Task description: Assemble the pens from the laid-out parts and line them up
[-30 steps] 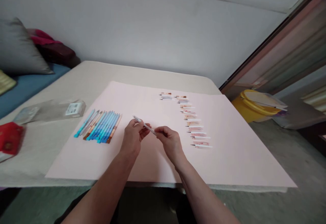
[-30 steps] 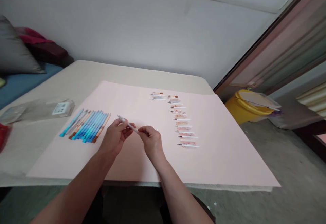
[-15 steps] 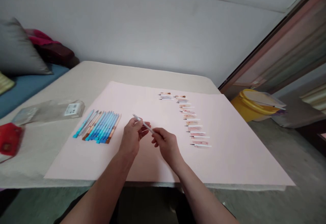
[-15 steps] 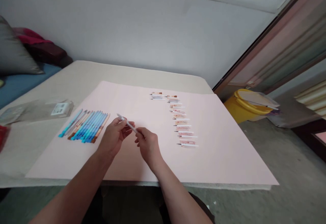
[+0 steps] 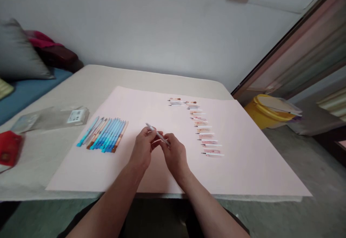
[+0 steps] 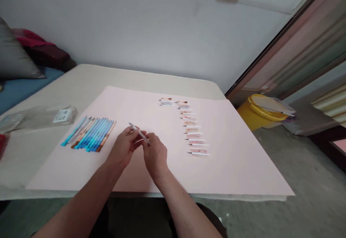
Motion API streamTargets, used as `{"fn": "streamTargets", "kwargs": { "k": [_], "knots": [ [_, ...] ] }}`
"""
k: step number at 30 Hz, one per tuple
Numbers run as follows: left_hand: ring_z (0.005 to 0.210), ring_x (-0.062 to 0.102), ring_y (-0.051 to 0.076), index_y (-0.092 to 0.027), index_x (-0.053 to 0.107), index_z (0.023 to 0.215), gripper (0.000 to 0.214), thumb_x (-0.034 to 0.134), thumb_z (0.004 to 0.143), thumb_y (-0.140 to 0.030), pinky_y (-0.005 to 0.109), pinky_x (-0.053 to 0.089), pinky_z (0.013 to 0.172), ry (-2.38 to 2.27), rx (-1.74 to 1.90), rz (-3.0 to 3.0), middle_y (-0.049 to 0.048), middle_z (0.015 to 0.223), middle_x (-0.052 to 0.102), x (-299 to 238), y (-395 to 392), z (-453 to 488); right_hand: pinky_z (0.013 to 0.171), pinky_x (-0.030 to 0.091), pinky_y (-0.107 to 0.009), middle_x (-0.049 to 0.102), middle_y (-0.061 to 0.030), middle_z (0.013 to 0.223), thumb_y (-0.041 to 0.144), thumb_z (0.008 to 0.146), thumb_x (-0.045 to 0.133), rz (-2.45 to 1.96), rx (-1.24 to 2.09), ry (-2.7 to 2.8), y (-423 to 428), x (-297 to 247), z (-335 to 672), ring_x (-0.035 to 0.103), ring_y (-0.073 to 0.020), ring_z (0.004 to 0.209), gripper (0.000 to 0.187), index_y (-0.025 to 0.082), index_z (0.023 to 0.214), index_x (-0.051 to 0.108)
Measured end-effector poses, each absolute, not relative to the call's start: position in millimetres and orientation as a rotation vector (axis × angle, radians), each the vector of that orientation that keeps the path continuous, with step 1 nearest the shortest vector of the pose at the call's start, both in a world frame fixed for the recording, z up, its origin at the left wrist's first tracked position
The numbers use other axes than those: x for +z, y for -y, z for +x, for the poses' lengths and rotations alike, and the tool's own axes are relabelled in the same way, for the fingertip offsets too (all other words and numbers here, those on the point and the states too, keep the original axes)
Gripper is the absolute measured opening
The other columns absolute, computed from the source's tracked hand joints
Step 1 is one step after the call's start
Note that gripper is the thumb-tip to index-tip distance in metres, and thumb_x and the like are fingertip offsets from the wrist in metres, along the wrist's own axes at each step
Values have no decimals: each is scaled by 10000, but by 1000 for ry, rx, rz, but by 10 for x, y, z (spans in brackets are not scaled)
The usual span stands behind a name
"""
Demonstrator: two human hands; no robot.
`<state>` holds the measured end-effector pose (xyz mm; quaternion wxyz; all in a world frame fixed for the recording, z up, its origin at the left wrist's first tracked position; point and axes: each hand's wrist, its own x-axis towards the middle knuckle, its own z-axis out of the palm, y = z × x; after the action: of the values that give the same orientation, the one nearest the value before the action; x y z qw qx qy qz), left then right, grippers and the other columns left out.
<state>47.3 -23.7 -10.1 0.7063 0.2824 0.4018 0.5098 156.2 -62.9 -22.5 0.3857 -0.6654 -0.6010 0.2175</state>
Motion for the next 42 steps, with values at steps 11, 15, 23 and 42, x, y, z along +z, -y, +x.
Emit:
{"fn": "streamTargets", "kwargs": {
  "k": [11,15,23,42],
  "knots": [
    [679,517,94,-161,579,708,238,703,671,-360,258,433,707,-1036,1183,630,-7,721,559,-95,212,470,530,311,-224,590,-4,649,313,885,433,-1653,581,1592,619,-194,1573,474,-121,551,213,207,796,593],
    [658,520,91,-145,590,703,199,712,657,-296,265,433,713,-1065,1221,648,-2,694,569,-116,186,458,518,323,-213,554,21,579,312,856,457,-1595,781,1478,607,-184,1577,467,-112,529,222,203,711,585],
    [835,592,156,-164,612,865,225,678,682,-276,312,445,790,-1017,1225,646,64,863,648,-119,192,460,497,319,-211,517,36,533,314,822,485,-1553,939,1343,576,-167,1606,438,-99,497,268,191,592,546],
    [702,536,95,-156,610,797,227,730,626,-245,272,437,750,-1085,1241,648,-4,740,572,-99,151,427,499,312,-205,495,40,527,282,819,479,-1533,973,1350,588,-164,1589,414,-92,504,258,188,583,525]
  ]
}}
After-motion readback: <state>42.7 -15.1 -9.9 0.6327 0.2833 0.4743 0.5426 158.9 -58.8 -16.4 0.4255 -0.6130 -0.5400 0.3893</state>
